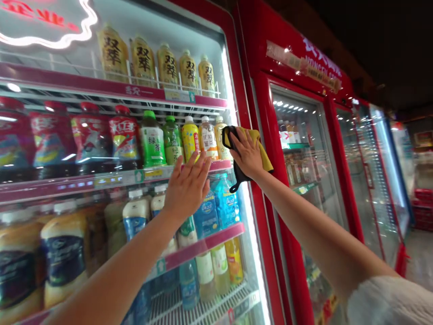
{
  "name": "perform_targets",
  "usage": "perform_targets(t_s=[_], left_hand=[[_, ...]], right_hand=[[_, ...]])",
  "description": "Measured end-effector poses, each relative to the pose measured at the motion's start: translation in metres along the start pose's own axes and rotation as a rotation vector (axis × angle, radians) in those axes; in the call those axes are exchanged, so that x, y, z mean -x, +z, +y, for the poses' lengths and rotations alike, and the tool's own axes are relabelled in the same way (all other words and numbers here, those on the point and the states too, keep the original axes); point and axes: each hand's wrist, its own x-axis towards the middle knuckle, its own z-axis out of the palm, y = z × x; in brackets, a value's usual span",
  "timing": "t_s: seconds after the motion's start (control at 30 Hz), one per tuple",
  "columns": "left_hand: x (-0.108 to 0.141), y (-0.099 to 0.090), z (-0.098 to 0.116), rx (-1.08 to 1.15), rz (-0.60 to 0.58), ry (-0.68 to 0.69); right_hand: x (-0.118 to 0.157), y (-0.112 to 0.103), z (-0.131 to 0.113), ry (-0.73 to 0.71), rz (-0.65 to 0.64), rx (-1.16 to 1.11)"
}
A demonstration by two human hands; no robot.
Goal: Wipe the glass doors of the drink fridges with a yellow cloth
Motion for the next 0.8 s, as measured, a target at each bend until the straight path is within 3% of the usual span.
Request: perform_targets(t_s=[0.33, 0.8], left_hand=[[0.026, 0.014, 0.038, 0.152, -0.073, -0.017], [0.099, 0.023, 0.101, 0.124, -0.074, -0.115]], right_hand=[[0.108, 0.016, -0.001, 0.003, -0.118, -0.003], [0.305, 0.059, -0.016, 0.074, -0.159, -0.137]])
